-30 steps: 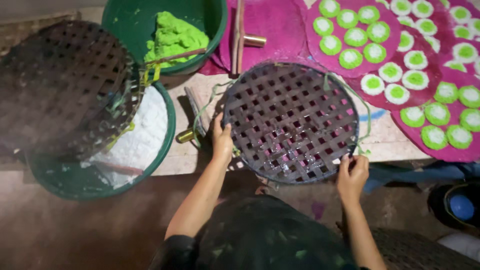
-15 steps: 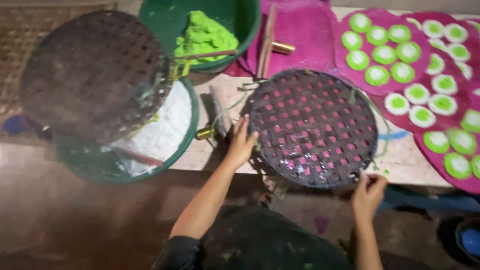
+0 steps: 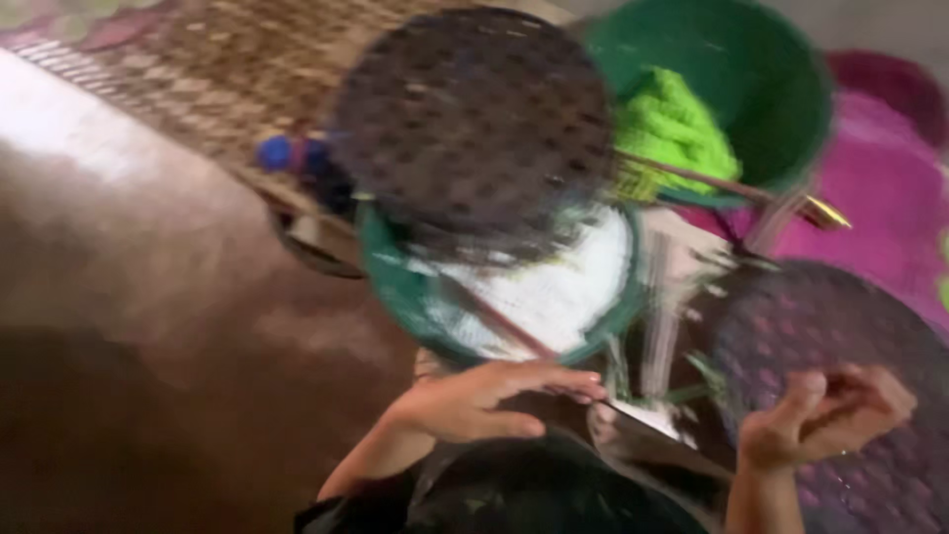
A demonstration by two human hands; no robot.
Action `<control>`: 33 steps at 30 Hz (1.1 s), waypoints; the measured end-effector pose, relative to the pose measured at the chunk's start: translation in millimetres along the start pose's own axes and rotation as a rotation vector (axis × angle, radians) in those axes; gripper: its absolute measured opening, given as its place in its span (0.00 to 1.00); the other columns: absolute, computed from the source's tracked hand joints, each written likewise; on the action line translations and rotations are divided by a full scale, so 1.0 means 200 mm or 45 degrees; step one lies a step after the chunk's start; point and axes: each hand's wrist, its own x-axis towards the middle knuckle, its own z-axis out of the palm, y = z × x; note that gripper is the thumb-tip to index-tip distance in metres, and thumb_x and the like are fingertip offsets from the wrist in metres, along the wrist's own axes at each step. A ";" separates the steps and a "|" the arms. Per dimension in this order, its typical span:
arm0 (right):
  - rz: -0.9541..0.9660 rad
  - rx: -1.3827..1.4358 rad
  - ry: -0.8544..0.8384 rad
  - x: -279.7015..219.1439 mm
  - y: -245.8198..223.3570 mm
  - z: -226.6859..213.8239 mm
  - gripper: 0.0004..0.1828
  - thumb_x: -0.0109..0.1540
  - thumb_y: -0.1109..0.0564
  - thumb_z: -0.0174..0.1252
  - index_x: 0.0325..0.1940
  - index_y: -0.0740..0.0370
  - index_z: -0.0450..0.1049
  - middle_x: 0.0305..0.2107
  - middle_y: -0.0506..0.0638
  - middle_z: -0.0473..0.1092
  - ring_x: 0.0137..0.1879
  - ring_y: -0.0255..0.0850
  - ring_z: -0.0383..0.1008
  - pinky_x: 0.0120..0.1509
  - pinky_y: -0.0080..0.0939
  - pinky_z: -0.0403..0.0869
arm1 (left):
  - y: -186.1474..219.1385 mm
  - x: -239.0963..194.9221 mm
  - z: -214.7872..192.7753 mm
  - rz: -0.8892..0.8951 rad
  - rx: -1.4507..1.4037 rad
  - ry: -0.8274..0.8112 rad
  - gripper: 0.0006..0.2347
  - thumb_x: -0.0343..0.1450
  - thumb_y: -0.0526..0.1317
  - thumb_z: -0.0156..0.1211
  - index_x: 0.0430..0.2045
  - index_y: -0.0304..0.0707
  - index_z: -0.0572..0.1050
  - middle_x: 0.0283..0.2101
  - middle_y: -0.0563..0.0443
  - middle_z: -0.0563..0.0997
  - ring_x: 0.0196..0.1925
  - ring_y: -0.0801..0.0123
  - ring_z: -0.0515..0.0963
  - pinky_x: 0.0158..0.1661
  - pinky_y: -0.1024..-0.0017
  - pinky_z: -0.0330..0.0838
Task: The person organizes colored cakes on circular trays and places the trays into a large steamer on a stove.
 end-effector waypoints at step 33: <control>-0.397 -0.580 -2.043 -0.22 -1.06 2.88 0.41 0.49 0.55 0.70 0.65 0.49 0.64 0.63 0.65 0.53 0.62 0.69 0.64 0.58 0.68 0.71 | -0.71 -0.93 -2.24 -0.531 1.510 1.676 0.10 0.76 0.49 0.66 0.50 0.58 0.79 0.64 0.41 0.72 0.69 0.47 0.66 0.67 0.52 0.57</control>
